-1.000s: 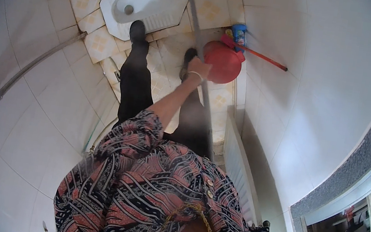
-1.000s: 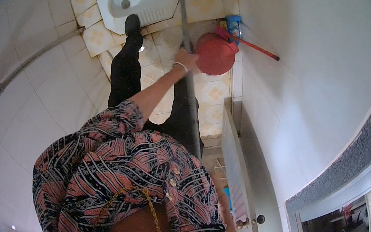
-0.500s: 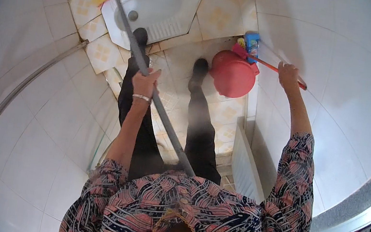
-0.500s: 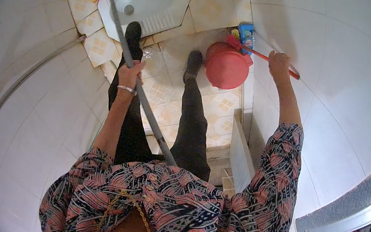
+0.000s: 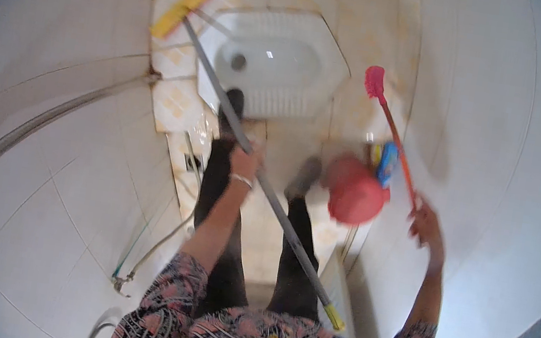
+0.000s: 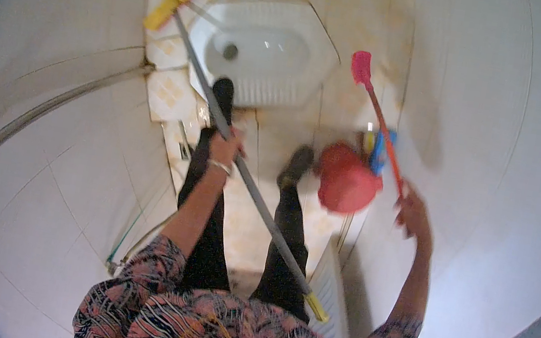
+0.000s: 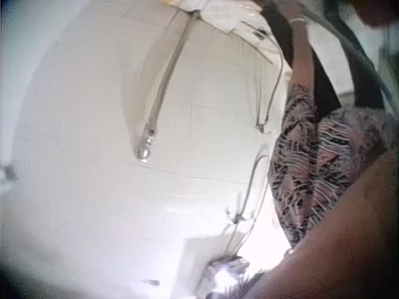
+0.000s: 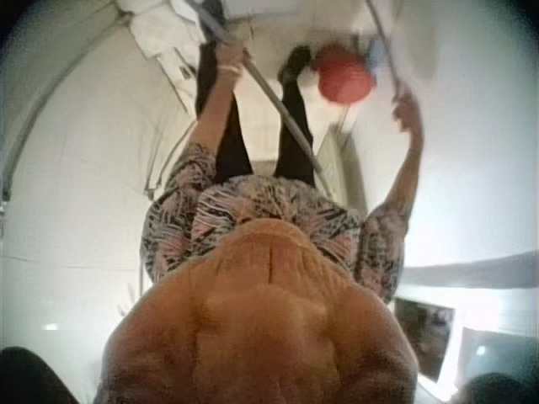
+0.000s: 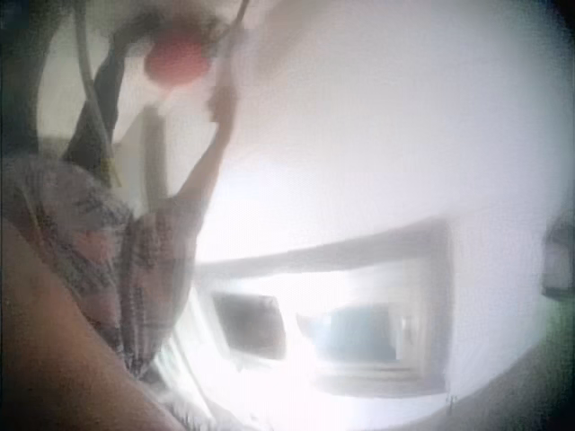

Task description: The person cleans a squat toilet using a squeegee and a small brush, then rinses a red bucket with a hose.

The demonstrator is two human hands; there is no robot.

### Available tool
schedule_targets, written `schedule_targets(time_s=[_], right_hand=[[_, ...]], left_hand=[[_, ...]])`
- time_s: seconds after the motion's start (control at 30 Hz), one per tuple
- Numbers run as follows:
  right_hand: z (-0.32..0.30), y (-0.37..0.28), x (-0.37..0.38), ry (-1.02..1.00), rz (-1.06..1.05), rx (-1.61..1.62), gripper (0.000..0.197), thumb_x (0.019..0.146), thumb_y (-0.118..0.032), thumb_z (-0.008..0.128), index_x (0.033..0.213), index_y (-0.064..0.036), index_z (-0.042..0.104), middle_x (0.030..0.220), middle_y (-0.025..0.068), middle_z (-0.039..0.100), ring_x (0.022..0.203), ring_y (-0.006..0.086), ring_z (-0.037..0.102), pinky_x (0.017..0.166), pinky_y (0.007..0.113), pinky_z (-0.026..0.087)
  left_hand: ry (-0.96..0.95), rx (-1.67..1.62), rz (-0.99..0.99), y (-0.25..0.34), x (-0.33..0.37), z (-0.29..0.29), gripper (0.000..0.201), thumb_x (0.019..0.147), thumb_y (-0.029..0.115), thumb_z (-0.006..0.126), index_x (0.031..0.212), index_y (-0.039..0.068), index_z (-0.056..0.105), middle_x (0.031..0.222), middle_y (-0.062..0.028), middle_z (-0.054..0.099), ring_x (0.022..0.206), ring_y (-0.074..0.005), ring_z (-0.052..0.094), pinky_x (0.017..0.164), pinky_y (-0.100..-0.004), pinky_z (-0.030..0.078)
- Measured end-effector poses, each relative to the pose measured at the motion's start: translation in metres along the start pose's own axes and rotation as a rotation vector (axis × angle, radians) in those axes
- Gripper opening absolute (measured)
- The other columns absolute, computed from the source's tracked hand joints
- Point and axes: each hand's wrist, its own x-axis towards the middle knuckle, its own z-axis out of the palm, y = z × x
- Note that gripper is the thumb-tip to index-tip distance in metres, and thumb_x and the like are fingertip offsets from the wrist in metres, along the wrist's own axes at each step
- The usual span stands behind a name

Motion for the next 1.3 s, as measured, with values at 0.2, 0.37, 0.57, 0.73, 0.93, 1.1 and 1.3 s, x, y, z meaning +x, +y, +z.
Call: schedule_targets(time_s=[0.2, 0.37, 0.57, 0.73, 0.93, 1.1, 1.3], right_hand=[[0.101, -0.05, 0.087, 0.346, -0.553, -0.352, 0.036, 0.08, -0.016, 0.038, 0.115, -0.009, 0.037, 0.072, 0.0156, 0.053, 0.056, 0.0246, 0.053, 0.052, 0.034, 0.041], [0.163, -0.158, 0.131, 0.256, -0.476, -0.892, 0.042, 0.078, -0.016, 0.039, 0.118, -0.0099, 0.029, 0.069, 0.0179, 0.054, 0.063, 0.0329, 0.052, 0.054, 0.042, 0.04], [0.209, -0.286, 0.206, 0.31, -0.762, -0.972, 0.039, 0.079, -0.018, 0.037, 0.116, -0.0088, 0.031, 0.064, 0.0165, 0.053, 0.058, 0.0321, 0.052, 0.053, 0.043, 0.042], [0.257, -0.409, 0.272, 0.374, -0.983, -1.001, 0.033, 0.079, -0.018, 0.034, 0.111, -0.0081, 0.036, 0.071, 0.0168, 0.054, 0.065, 0.0325, 0.053, 0.058, 0.043, 0.043], [0.334, -0.515, 0.311, 0.292, -1.073, -0.922, 0.033, 0.076, -0.015, 0.036, 0.107, -0.0069, 0.038, 0.077, 0.0182, 0.054, 0.07, 0.0336, 0.053, 0.063, 0.043, 0.042], [0.371, -0.447, 0.288, 0.182, -1.054, -0.909, 0.043, 0.075, -0.015, 0.037, 0.115, -0.0007, 0.027, 0.07, 0.0199, 0.053, 0.066, 0.0354, 0.053, 0.06, 0.044, 0.042], [0.407, -0.379, 0.223, -0.017, -0.841, -0.742, 0.038, 0.078, -0.018, 0.038, 0.115, -0.0095, 0.033, 0.064, 0.0187, 0.052, 0.061, 0.0353, 0.051, 0.057, 0.042, 0.04]], left_hand=[[-0.175, -0.47, -0.221, 0.021, 0.002, 0.05, 0.021, 0.07, 0.022, 0.056, 0.074, 0.004, 0.046, 0.051, -0.0072, 0.046, 0.039, -0.0185, 0.047, 0.035, -0.0305, 0.039], [-0.041, -0.735, -0.555, 0.054, 0.02, 0.049, 0.028, 0.07, 0.026, 0.058, 0.078, 0.003, 0.044, 0.048, -0.0071, 0.046, 0.037, -0.0188, 0.046, 0.034, -0.029, 0.039], [0.036, -0.887, -0.435, 0.079, 0.036, 0.048, 0.028, 0.073, 0.026, 0.053, 0.063, 0.004, 0.039, 0.05, -0.0053, 0.04, 0.039, -0.0183, 0.043, 0.036, -0.0303, 0.041], [-0.481, -0.767, -0.787, 0.096, 0.006, 0.061, 0.02, 0.071, 0.021, 0.054, 0.067, 0.003, 0.045, 0.051, -0.0077, 0.047, 0.044, -0.0186, 0.049, 0.036, -0.0307, 0.038], [-0.905, -0.516, -0.9, 0.064, -0.046, 0.105, 0.017, 0.07, 0.017, 0.055, 0.075, 0.002, 0.047, 0.059, -0.008, 0.051, 0.052, -0.0192, 0.05, 0.047, -0.0325, 0.042], [-0.868, -0.609, -0.621, 0.093, -0.04, 0.099, 0.018, 0.071, 0.016, 0.054, 0.078, 0.003, 0.046, 0.059, -0.0075, 0.051, 0.052, -0.0185, 0.05, 0.047, -0.0319, 0.042], [-0.692, -0.646, -0.386, 0.107, -0.031, 0.086, 0.018, 0.072, 0.016, 0.053, 0.081, 0.003, 0.044, 0.06, -0.0069, 0.05, 0.052, -0.0177, 0.049, 0.047, -0.0312, 0.041]])
